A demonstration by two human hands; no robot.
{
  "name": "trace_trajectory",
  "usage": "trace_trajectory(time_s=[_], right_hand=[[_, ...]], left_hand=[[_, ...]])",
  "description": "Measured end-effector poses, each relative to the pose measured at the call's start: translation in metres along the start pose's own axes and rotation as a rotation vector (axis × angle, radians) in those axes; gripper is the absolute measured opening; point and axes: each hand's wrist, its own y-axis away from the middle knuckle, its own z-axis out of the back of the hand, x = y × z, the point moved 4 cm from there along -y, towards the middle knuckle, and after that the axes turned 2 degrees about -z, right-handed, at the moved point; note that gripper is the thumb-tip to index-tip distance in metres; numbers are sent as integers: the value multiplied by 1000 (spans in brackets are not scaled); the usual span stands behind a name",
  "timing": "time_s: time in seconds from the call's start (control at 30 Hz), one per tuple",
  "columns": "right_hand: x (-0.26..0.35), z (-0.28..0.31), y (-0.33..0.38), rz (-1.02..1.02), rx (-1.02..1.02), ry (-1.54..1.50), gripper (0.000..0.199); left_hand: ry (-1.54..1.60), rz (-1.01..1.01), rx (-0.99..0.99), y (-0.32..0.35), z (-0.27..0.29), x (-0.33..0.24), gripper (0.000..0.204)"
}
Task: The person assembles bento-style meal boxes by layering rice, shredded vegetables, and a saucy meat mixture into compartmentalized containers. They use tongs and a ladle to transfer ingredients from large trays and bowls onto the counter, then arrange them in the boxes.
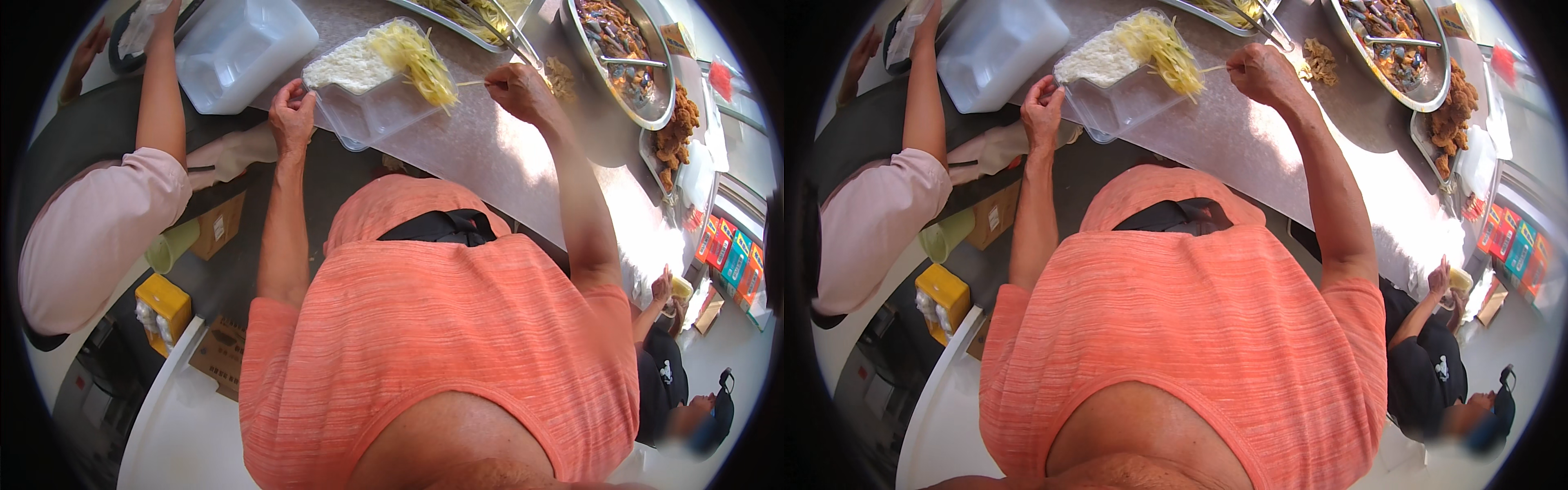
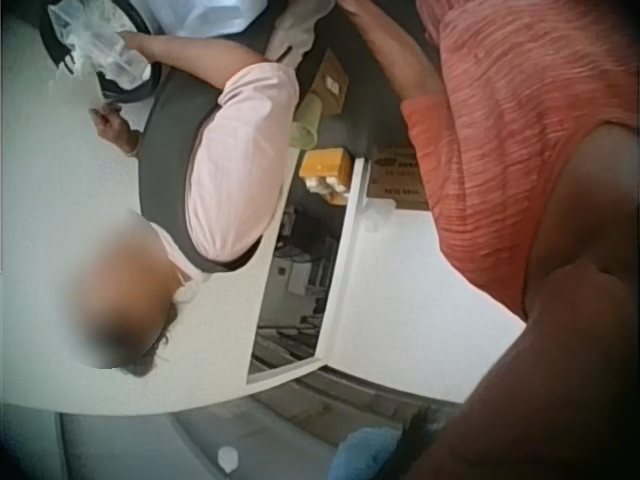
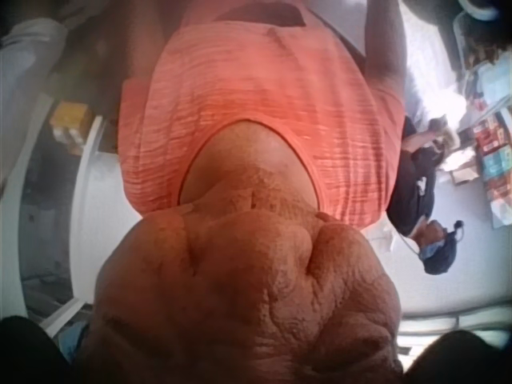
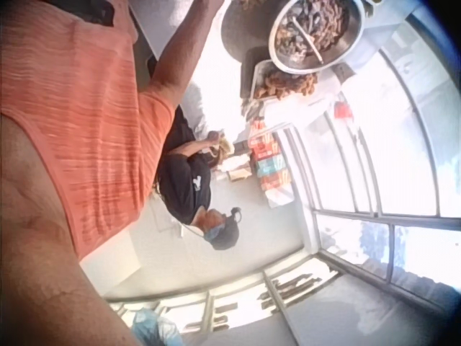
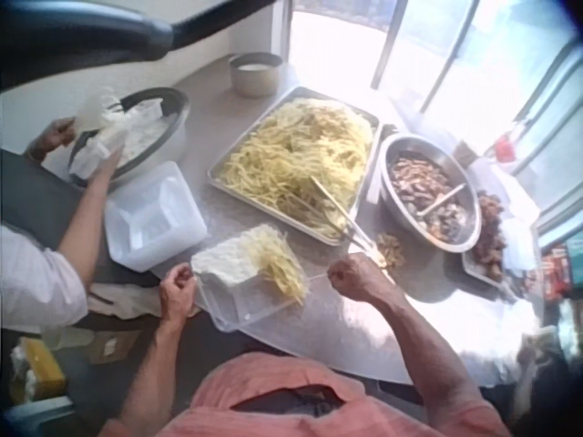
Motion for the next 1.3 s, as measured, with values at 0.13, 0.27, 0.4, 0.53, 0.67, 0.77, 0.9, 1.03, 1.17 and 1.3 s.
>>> trace_trajectory(time_s=[0.13,0.27,0.4,0.53,0.67,0.77,0.9,1.03,1.17,1.3], right_hand=[[35,24,-2,109,-260,-124,16],[67,11,-38,71,-293,-13,19],[75,-26,-80,25,-139,221,20],[71,-31,-74,155,-121,78,22],[47,-16,-39,223,-203,-46,22],[-11,-10,-6,61,-329,82,18],[-105,-6,19,-171,-429,318,28],[-138,-3,39,-312,-326,292,41],[-162,11,40,-425,-213,200,25],[-197,5,49,-303,-223,71,18]], left_hand=[[-37,22,-2,-8,-6,-13,37],[-150,-132,-12,-17,-12,-21,34],[-403,-554,-62,-19,-23,-52,30],[-409,-570,62,-35,-42,-66,31],[-458,-379,213,-45,-66,-69,34],[-481,-234,256,-45,-71,-74,38],[-412,-249,267,-21,-87,-80,41],[-341,-107,298,29,-101,-92,43],[-236,-25,300,76,-121,-104,44],[-73,131,314,117,-147,-102,45]])
